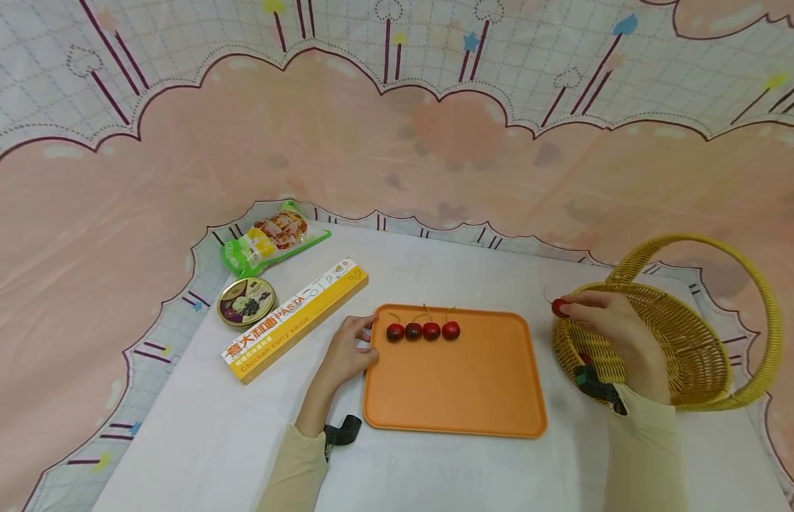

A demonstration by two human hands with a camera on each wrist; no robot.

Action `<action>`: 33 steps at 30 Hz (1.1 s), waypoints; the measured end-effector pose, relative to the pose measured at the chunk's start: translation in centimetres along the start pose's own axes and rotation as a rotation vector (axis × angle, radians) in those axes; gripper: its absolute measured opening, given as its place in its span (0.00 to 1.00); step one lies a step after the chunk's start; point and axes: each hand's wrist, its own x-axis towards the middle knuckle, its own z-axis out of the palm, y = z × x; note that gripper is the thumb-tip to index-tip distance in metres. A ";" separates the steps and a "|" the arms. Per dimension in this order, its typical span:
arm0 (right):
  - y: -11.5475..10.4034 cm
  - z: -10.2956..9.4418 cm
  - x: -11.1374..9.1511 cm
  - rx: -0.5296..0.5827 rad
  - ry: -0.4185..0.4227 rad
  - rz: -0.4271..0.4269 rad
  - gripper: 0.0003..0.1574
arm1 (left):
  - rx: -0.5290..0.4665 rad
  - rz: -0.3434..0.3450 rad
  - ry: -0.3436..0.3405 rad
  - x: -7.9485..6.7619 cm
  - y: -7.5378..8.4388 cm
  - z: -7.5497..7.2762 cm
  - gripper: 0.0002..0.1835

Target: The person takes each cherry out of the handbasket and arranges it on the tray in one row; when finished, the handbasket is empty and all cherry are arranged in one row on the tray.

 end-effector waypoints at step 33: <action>0.4 14.6 5.7 -0.037 0.044 0.077 0.19 | -0.016 0.018 0.006 -0.1 0.0 0.0 0.33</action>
